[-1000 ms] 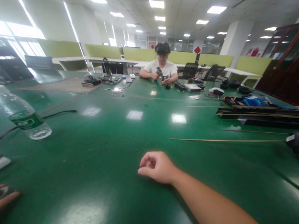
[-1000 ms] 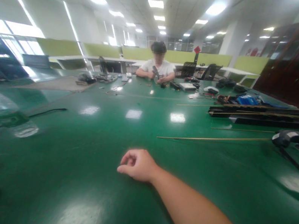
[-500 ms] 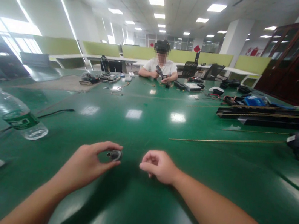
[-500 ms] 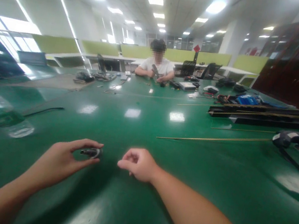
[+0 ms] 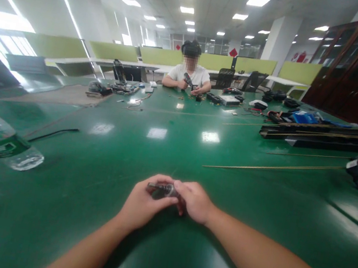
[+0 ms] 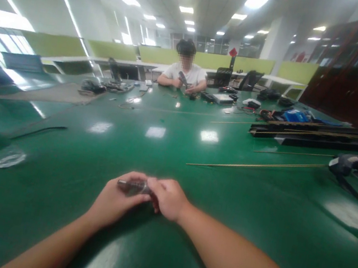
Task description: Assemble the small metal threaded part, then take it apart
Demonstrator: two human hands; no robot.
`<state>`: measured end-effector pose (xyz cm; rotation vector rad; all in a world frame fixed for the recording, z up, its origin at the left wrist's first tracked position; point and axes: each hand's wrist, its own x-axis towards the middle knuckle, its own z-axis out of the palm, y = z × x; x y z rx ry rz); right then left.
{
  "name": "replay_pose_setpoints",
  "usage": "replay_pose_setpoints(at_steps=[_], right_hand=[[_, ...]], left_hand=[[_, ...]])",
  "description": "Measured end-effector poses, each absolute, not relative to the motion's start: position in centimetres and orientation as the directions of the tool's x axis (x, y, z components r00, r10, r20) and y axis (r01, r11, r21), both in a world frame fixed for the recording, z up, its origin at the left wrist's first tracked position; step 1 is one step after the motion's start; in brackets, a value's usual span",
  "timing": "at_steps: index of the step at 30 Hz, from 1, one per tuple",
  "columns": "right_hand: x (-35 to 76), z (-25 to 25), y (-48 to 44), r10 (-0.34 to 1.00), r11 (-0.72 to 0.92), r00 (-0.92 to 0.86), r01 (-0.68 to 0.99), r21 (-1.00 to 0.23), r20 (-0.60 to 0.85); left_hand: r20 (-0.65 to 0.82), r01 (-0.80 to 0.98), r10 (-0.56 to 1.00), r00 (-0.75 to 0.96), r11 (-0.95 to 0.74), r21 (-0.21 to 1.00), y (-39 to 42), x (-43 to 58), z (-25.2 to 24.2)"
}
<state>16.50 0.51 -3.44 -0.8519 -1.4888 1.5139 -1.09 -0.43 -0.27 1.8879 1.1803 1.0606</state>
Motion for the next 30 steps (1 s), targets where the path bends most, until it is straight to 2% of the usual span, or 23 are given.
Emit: replay_pose_setpoints(at_steps=[5, 11, 21, 26, 30], right_hand=[[16.63, -3.25, 0.33, 0.894, 0.061, -0.437, -0.088, -0.994, 0.093], [16.68, -3.3, 0.2, 0.896, 0.079, -0.432, -0.069, -0.995, 0.101], [16.47, -3.48, 0.13, 0.928, 0.044, -0.369, -0.028, -0.999, 0.051], [16.71, -3.07, -0.12, 0.938, 0.104, -0.326, -0.071, -0.992, 0.121], [17.0, -2.79, -0.42, 0.948, 0.201, -0.257, 0.029, -0.979, 0.187]], left_hand=[[0.281, 0.313, 0.927, 0.25, -0.352, 0.882, -0.69, -0.81, -0.12], [0.286, 0.334, 0.927, 0.243, -0.356, 0.873, -0.91, -0.58, 0.16], [0.408, 0.467, 0.891, 0.199, -0.452, 0.76, -0.7, -1.04, 0.23], [0.422, 0.461, 0.891, 0.168, -0.449, 0.765, -0.5, -1.19, 0.14], [0.466, 0.513, 0.858, 0.217, -0.506, 0.693, -0.41, -1.33, 0.23]])
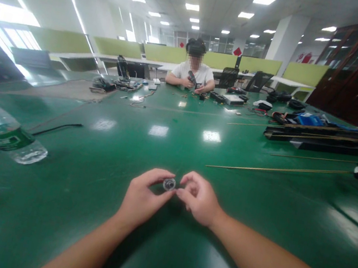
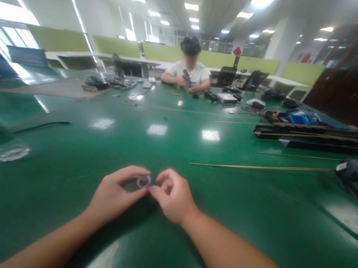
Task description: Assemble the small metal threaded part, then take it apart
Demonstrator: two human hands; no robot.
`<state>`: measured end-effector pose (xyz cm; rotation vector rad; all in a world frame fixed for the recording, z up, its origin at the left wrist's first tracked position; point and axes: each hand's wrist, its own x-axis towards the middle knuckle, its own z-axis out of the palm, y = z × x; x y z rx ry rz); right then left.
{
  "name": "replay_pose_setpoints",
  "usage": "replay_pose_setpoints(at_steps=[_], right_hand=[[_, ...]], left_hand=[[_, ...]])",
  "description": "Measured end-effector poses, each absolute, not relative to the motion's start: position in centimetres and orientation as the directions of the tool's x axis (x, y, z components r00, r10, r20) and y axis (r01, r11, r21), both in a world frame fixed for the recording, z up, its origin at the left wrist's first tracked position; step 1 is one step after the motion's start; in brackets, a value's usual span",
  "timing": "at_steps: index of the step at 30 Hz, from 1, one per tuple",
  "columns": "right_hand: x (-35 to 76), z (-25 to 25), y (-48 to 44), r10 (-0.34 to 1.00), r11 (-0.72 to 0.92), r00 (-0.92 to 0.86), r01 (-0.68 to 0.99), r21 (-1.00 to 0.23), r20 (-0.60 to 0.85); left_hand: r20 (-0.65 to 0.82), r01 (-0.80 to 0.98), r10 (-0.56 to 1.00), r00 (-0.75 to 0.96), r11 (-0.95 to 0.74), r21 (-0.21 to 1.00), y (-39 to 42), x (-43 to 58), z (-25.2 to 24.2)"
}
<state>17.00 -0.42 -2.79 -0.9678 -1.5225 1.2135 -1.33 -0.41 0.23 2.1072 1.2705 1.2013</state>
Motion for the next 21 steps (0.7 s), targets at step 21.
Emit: replay_pose_setpoints(at_steps=[21], right_hand=[[16.84, -3.38, -0.02, 0.937, 0.344, -0.169, 0.286, -0.894, 0.306]], left_hand=[[0.41, 0.599, 0.888, 0.207, -0.447, 0.664, -0.23, -1.25, 0.35]])
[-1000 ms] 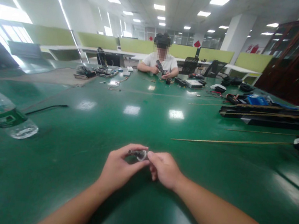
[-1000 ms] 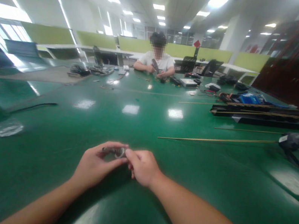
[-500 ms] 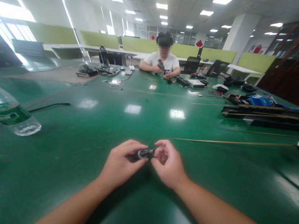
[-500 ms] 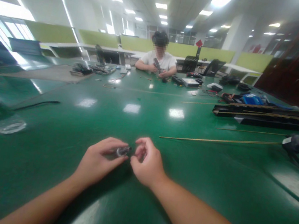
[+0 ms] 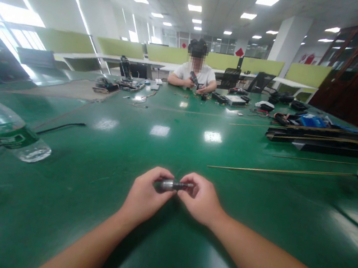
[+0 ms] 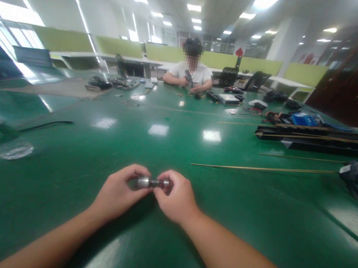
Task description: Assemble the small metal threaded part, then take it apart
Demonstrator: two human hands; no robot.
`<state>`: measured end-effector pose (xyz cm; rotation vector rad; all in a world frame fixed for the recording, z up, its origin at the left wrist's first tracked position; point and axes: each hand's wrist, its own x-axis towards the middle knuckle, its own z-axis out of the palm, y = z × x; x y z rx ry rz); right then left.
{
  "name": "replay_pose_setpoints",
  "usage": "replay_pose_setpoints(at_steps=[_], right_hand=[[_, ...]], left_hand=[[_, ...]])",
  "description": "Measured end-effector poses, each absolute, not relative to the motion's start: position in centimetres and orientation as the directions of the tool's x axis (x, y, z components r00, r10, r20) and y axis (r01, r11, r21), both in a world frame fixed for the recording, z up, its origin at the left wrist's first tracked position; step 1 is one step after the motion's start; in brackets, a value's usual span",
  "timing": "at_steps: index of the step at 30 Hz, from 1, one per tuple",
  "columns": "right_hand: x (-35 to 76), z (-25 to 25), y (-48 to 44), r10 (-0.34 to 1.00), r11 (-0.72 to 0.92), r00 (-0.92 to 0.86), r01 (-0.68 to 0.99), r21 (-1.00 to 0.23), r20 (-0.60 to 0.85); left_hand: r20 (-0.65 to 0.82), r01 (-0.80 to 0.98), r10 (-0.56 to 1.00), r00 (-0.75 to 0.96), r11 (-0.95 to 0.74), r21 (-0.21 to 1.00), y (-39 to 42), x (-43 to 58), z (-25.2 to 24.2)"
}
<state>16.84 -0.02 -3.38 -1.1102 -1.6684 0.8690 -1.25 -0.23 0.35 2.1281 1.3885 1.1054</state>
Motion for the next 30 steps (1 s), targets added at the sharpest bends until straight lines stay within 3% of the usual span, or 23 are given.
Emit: replay_pose_setpoints(at_steps=[13, 30], right_hand=[[16.8, -3.0, 0.1, 0.926, 0.37, -0.173, 0.239, -0.898, 0.336], [16.7, -3.9, 0.6, 0.958, 0.241, -0.196, 0.144, -0.96, 0.211]], left_hand=[[0.419, 0.565, 0.858, 0.296, -0.511, 0.648, -0.1, -1.3, -0.3], [0.404, 0.596, 0.866, 0.294, -0.497, 0.631, 0.1, -1.7, -0.4]])
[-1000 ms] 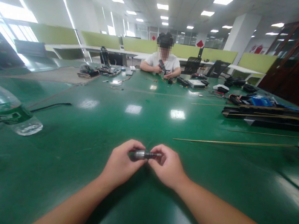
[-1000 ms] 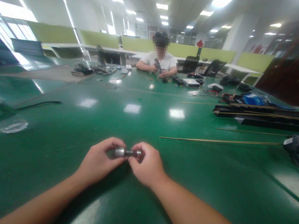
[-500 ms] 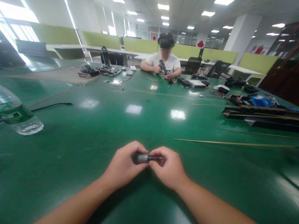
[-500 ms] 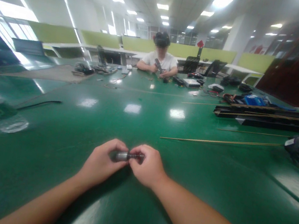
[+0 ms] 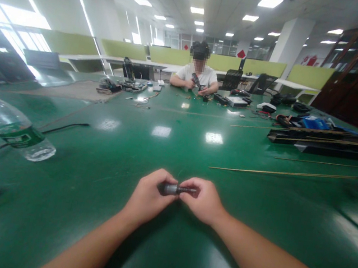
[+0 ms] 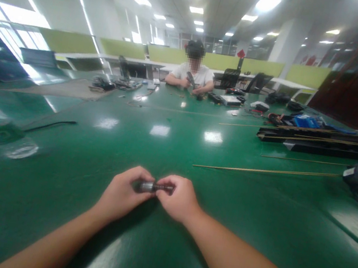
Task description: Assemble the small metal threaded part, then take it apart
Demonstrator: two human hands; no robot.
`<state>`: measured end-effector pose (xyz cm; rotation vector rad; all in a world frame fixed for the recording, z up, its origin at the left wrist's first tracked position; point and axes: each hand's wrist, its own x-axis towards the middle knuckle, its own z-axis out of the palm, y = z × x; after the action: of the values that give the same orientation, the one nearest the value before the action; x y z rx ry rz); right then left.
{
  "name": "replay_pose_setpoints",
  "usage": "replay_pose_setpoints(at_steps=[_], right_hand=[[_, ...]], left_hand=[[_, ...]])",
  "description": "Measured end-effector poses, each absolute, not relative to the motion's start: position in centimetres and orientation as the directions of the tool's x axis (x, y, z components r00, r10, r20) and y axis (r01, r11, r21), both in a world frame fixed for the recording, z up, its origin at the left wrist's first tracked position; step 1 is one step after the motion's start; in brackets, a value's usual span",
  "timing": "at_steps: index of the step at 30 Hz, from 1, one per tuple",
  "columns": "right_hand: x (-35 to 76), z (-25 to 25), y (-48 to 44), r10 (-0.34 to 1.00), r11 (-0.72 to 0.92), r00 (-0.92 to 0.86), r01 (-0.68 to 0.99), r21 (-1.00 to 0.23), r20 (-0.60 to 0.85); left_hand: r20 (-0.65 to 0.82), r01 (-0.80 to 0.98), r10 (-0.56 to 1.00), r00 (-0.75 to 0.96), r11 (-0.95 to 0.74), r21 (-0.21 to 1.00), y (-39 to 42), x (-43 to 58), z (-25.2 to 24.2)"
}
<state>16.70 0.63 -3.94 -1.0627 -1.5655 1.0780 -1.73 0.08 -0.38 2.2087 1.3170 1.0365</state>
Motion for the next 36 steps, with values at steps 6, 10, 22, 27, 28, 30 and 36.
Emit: replay_pose_setpoints(at_steps=[6, 10, 22, 27, 28, 30, 36], right_hand=[[16.71, -3.9, 0.61, 0.958, 0.229, -0.203, 0.128, -0.965, 0.201], [16.75, -3.84, 0.61, 0.96, 0.226, -0.2, 0.129, -0.966, 0.198], [16.73, -3.99, 0.53, 0.962, 0.223, -0.192, 0.154, -0.963, 0.193], [16.72, -3.87, 0.58, 0.964, 0.217, -0.192, 0.169, -0.961, 0.184], [16.73, -3.82, 0.58, 0.965, 0.213, -0.192, 0.171, -0.962, 0.179], [16.75, -3.76, 0.58, 0.967, 0.203, -0.19, 0.173, -0.964, 0.169], [16.74, -3.86, 0.59, 0.969, 0.192, -0.19, 0.17, -0.967, 0.159]], left_hand=[[0.404, 0.595, 0.866, 0.293, -0.496, 0.632, 0.02, -1.76, -0.27], [0.413, 0.599, 0.863, 0.293, -0.502, 0.624, 0.13, -1.99, -0.42], [0.425, 0.594, 0.855, 0.298, -0.515, 0.619, 0.29, -2.03, -0.37], [0.431, 0.591, 0.853, 0.294, -0.516, 0.62, 0.36, -2.2, -0.55], [0.432, 0.59, 0.853, 0.294, -0.517, 0.62, 0.39, -2.25, -0.57], [0.431, 0.589, 0.854, 0.292, -0.516, 0.622, 0.49, -2.34, -0.6], [0.408, 0.592, 0.869, 0.279, -0.49, 0.64, 0.72, -2.57, -0.73]])
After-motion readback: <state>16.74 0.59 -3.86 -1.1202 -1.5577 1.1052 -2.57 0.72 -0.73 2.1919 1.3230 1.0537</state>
